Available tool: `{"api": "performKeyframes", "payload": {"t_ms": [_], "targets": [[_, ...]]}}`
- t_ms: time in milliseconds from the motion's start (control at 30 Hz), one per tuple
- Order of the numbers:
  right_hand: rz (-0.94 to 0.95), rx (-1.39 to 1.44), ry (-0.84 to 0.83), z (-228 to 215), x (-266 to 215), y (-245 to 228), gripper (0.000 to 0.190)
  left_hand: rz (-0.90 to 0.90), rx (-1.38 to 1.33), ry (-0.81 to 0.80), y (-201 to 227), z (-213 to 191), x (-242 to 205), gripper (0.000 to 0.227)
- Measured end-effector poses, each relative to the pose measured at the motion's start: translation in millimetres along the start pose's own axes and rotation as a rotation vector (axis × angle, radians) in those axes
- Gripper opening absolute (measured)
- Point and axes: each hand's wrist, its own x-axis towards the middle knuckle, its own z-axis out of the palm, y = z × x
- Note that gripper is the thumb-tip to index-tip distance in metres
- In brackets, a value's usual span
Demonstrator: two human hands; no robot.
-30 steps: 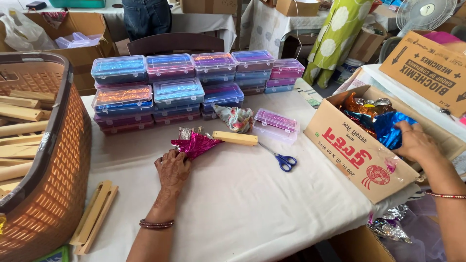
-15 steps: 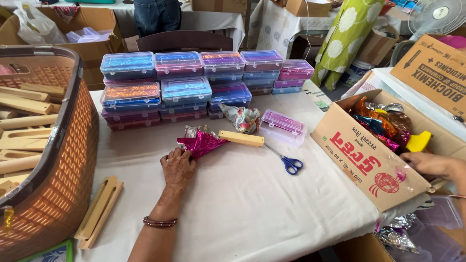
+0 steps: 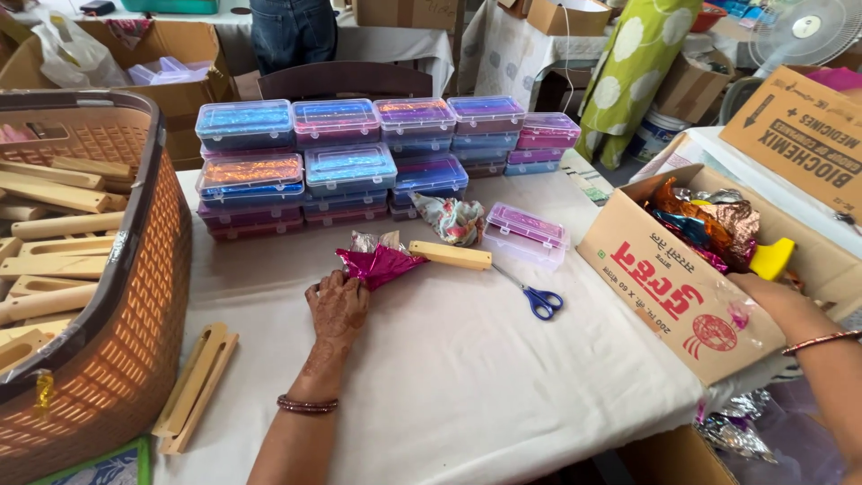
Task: Cleaning wooden pieces with a cloth and wrapping them in decorative foil.
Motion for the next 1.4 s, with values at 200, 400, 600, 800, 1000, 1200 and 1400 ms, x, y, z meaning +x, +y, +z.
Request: {"api": "performKeyframes", "payload": {"t_ms": [200,400,600,800,1000,1200,1400], "targets": [[-0.131,0.331,-0.296,-20.3,-3.3,19.2,0.056,0.059,-0.06,0.171,3.7,-3.1,-1.4,0.031],[-0.094,-0.103,0.383,-92.9,-71.1,-66.4,0.029,-0.023,-0.388,0.347,4.3,-12.0,0.9,0.06],[-0.506,0.398,0.61,-104.7,-169.1,-264.6,0.028,-0.123,-0.652,0.152,-14.5,-0.6,11.9,0.042],[-0.861,0.276,0.197,-57.4,-166.0,-444.9,0.046,0.174,-1.328,-0.263,-51.3,5.3,16.8,0.024],[-0.929,0.115,0.376,-13.7,-143.5,-538.9,0.074,0.166,-0.898,-0.435,-69.5,28.5,13.6,0.052],[-0.787,0.131,0.559,16.1,-132.7,-543.3,0.045,-0.077,-0.741,-0.126,-34.8,-29.1,-2.1,0.04],[-0.713,0.11,0.371,12.4,-125.2,-533.1,0.042,0.111,-0.27,-0.079,-31.1,-32.4,-12.3,0.047]]}}
